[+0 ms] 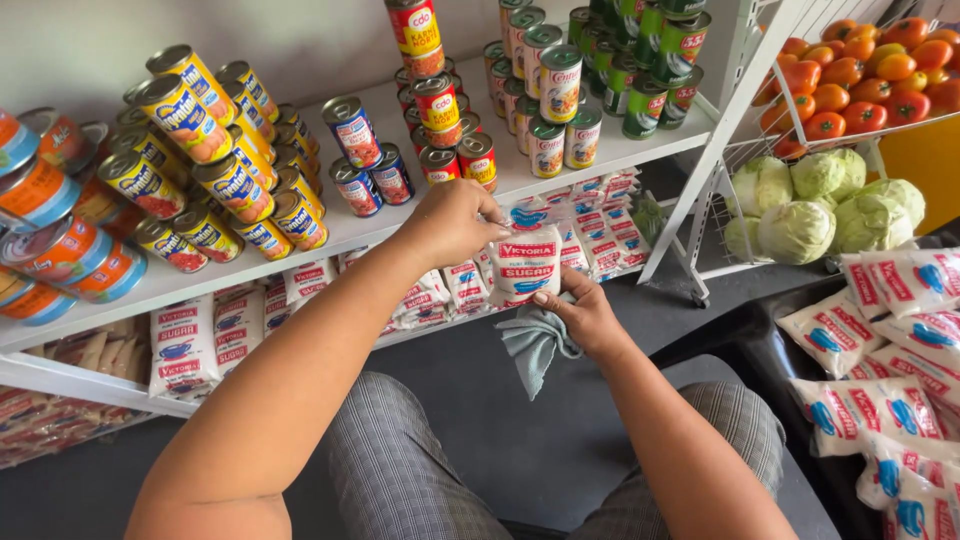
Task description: Cleaning sugar packets with a cloth and arranging them neatly on a grocery store shelf.
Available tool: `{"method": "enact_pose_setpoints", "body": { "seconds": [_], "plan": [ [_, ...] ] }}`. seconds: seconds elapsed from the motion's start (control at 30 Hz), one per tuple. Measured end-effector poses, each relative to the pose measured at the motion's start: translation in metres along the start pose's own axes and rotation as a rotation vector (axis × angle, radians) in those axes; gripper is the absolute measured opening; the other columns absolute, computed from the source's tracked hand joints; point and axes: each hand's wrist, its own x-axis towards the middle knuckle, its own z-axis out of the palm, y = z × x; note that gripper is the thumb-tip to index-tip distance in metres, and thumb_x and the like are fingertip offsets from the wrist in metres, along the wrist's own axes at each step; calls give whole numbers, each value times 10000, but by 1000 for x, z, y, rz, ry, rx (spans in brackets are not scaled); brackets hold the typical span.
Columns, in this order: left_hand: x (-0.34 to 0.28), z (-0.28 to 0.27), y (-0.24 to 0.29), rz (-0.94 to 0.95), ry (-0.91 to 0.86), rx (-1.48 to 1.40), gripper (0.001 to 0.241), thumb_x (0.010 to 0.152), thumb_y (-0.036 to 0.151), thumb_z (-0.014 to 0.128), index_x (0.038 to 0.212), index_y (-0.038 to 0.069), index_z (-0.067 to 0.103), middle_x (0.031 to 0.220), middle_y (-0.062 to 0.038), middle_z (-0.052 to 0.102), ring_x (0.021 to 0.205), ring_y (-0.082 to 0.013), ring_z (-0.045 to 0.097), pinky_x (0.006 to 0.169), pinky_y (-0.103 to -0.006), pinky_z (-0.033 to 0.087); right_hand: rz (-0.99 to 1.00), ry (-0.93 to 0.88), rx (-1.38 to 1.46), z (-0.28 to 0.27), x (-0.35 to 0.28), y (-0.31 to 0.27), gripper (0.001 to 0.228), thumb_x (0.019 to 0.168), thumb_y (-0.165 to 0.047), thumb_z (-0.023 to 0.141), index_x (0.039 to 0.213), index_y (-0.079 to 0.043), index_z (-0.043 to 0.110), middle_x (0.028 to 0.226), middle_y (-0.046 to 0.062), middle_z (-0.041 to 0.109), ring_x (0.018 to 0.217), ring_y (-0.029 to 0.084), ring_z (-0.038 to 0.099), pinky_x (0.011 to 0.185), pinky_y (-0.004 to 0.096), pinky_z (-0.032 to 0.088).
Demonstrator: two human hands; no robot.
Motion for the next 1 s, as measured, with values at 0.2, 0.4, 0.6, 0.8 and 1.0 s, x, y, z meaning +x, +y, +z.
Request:
{"method": "enact_pose_setpoints", "body": {
  "seconds": [0.2, 0.4, 0.6, 0.8, 1.0],
  "plan": [
    [-1, 41, -38, -135, 34, 12, 95, 825, 244, 778, 900, 221, 831, 1034, -62, 754, 1092, -323, 710, 950, -440, 581, 160, -62, -273, -1, 7, 46, 388, 812, -211, 915, 1142, -71, 768, 939, 112, 783, 845, 163, 665, 817, 368, 568],
    [10, 122, -121, -225, 62, -25, 145, 840, 194, 733, 936, 240, 832, 1002, -70, 778, 1081, -344, 716, 960, -444, 584, 350, -72, -641, -8, 2, 72, 423, 862, -330, 803, 1262, -202, 749, 1027, 66, 814, 1026, 288, 750, 908, 456, 574],
    [46, 217, -248, -417, 240, -168, 171, 861, 200, 706, 978, 252, 820, 964, -17, 786, 1052, -298, 718, 958, -428, 585, 334, -237, -853, 6, -11, 44, 443, 828, -348, 794, 1253, -239, 732, 1061, 63, 818, 1118, 340, 717, 986, 506, 556],
    [109, 301, -364, -491, 468, -202, 358, 872, 291, 785, 1178, 107, 753, 1222, -108, 734, 1258, -316, 624, 1158, -478, 444, 319, -302, -883, 5, -18, 47, 449, 819, -317, 797, 1256, -241, 724, 1072, 41, 821, 1107, 292, 734, 941, 459, 591],
    [113, 269, -329, -499, 487, -187, 356, 870, 257, 766, 1183, 93, 726, 1202, -126, 717, 1209, -328, 622, 1110, -474, 454, 365, -276, -884, 4, -15, 45, 441, 787, -253, 811, 1211, -169, 723, 1048, -13, 811, 830, 156, 783, 771, 293, 622]
  ]
}}
